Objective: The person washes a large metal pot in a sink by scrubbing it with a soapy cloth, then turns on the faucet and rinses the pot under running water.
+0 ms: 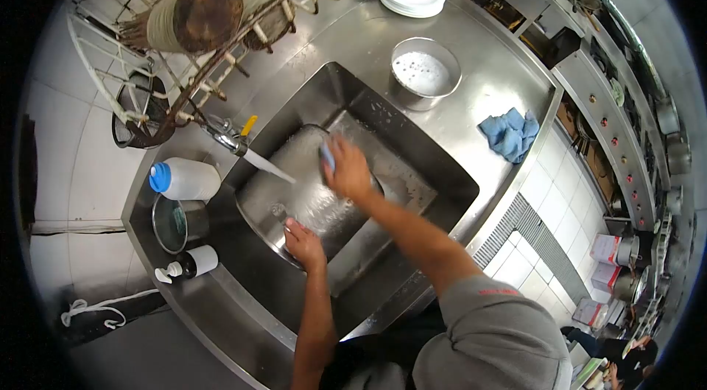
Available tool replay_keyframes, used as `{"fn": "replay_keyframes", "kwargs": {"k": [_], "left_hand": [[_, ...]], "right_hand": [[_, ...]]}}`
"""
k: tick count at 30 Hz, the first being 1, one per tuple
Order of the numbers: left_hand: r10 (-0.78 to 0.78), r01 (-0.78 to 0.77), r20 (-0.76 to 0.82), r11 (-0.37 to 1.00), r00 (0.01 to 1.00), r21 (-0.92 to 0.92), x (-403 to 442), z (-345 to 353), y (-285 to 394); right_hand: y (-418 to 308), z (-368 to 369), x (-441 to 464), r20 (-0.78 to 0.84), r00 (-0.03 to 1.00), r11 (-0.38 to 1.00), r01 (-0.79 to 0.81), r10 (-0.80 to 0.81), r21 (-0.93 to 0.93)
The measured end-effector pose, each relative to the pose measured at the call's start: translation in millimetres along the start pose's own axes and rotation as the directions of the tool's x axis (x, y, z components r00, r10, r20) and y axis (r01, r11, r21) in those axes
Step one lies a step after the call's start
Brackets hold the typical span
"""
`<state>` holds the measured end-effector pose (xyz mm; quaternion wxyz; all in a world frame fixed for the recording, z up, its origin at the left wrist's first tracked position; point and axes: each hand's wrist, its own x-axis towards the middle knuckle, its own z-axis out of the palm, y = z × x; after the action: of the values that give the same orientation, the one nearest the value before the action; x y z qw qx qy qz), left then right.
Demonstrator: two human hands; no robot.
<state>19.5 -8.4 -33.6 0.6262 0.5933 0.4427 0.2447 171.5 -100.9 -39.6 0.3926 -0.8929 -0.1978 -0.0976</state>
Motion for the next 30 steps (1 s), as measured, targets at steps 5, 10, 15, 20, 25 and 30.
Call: {"fn": "replay_keyframes", "kwargs": {"k": [5, 10, 15, 20, 25, 30], "left_hand": [[0.007, -0.01, 0.037, 0.998, 0.999, 0.059, -11, -10, -10], [-0.079, 0.081, 0.026, 0.993, 0.997, -0.081, -26, -5, -2], [-0.029, 0.029, 0.007, 0.999, 1.0, 0.018, -29, -23, -27], [0.086, -0.083, -0.016, 0.988, 0.996, 0.131, -10, -36, -68], [0.095, -0.081, -0.085, 0.984, 0.992, 0.159, 24, -36, -66], [-0.054, 0.058, -0.022, 0.95, 0.998, 0.307, 9, -7, -7]], "right_hand": [[-12, -35, -94, 0.28, 0.96, 0.962, 0.079, -0.004, -0.26], [29, -2, 78, 0.322, 0.786, 0.825, -0.565, 0.527, 0.029], [40, -11, 1, 0.113, 0.86, 0.812, -0.508, 0.498, 0.287], [43, -18, -98, 0.301, 0.447, 0.504, -0.851, 0.842, -0.146], [4, -7, -29, 0.172, 0.938, 0.945, -0.266, 0.299, -0.191], [-50, -63, -13, 0.33, 0.92, 0.876, -0.328, 0.211, 0.353]]}}
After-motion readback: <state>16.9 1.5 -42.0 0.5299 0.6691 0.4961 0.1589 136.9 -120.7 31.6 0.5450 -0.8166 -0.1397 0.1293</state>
